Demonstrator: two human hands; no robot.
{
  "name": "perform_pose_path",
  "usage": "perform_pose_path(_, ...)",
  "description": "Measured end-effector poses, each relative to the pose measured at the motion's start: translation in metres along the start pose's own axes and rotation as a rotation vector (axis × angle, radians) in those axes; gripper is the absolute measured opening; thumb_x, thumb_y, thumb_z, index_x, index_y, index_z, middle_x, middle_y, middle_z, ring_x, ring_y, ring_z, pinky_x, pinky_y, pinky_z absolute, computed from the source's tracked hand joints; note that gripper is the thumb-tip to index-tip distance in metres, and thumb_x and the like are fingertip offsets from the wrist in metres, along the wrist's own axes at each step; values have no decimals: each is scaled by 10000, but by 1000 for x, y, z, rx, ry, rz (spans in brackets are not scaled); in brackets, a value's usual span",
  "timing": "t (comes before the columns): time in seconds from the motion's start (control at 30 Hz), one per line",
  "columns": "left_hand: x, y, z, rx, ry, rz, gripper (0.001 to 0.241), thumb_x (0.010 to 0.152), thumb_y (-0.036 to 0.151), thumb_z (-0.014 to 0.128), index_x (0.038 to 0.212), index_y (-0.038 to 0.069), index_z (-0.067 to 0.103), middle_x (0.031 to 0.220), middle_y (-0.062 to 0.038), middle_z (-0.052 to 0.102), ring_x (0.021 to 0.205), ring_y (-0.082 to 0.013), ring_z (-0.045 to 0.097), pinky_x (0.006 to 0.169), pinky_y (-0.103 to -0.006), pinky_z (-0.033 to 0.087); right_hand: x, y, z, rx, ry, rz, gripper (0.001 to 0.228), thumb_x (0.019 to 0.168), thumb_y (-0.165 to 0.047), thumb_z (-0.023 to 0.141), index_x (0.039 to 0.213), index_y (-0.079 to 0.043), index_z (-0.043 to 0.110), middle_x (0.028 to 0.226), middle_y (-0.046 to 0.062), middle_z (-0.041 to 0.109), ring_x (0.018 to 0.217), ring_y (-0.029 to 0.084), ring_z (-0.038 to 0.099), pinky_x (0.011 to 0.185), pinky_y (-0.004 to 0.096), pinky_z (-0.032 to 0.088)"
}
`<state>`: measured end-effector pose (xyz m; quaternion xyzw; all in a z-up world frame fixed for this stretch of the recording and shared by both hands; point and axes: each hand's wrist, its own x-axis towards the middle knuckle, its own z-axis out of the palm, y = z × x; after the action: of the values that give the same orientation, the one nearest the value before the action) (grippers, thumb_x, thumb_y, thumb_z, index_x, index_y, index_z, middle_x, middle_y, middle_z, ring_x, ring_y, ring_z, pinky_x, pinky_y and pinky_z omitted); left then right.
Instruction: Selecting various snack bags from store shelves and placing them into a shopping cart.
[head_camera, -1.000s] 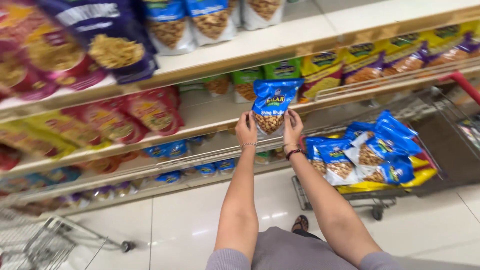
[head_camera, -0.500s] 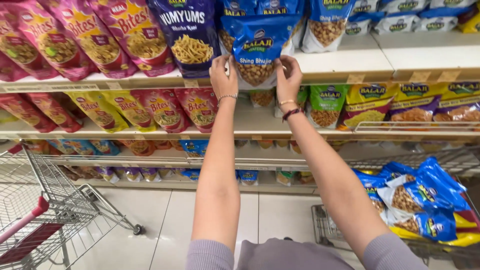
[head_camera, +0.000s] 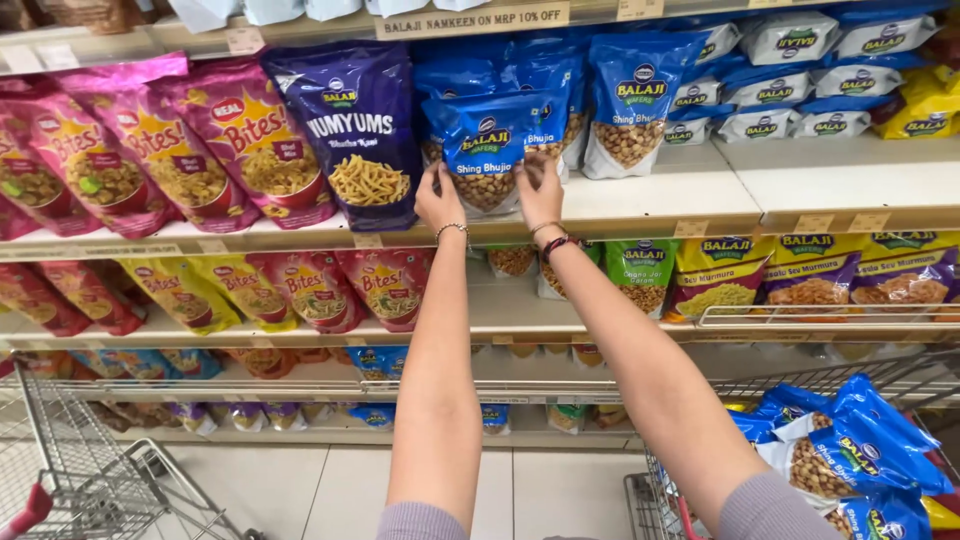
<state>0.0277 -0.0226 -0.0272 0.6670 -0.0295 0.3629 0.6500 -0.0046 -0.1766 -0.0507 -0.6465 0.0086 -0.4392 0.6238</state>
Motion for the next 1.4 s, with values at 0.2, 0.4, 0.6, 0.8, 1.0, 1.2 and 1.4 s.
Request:
perform_pose_path(0.2,5,-10,7,95,46,0,319,947,385,675,1082,115,776,1032,-136,786,974,-325,752,831,-408,562,-12,-19,-1,-86,-8,-182,463,851,-174,839,1221,-13,613,1184,150,736,1102,222,716,965,342,556)
perform_pose_path(0.4,12,14,10,210,40,-207,371,929,467,656,1076,151,783,1028,-124,776,952,-347,739,812,-434,562,-12,-41,8,-115,31,-116,450,825,-208,856,1181,-43,638,1105,120,765,1028,212,745,922,327,579)
perform_pose_path(0.6,19,-44,27,186,1,-120,373,993,403,562,1155,119,743,1060,-164,761,988,-375,724,854,-444,553,-18,-49,9,-178,24,-15,426,814,-247,842,1147,-63,651,1005,111,766,925,198,743,857,333,592)
perform_pose_path(0.8,-8,-73,19,-31,-165,172,464,1077,278,453,1482,55,481,1427,-236,575,1310,-391,560,1098,-450,424,-27,-25,11,-279,84,-237,416,881,-199,826,1187,-27,603,1145,144,657,1027,257,675,906,380,551)
perform_pose_path(1.0,-33,-19,-4,1,-89,198,518,1019,216,583,1489,43,446,1445,-238,489,1318,-415,530,1124,-467,408,-41,-39,-1,-226,21,-300,526,942,-73,654,1436,-20,479,1295,152,624,1209,302,624,1069,405,481)
perform_pose_path(1.2,-53,-4,-10,-34,-65,239,477,1043,172,569,1488,49,447,1482,-223,465,1395,-410,456,1161,-477,361,-53,-54,-17,-284,0,-322,504,990,-128,634,1456,-37,463,1384,174,552,1330,329,542,1136,426,412)
perform_pose_path(1.4,-75,23,-31,-63,-133,334,467,1065,161,531,1510,63,430,1517,-182,461,1443,-361,450,1215,-467,348,-68,-62,-32,-391,31,-351,479,1018,-198,609,1452,-50,470,1424,186,519,1352,361,503,1161,452,388)
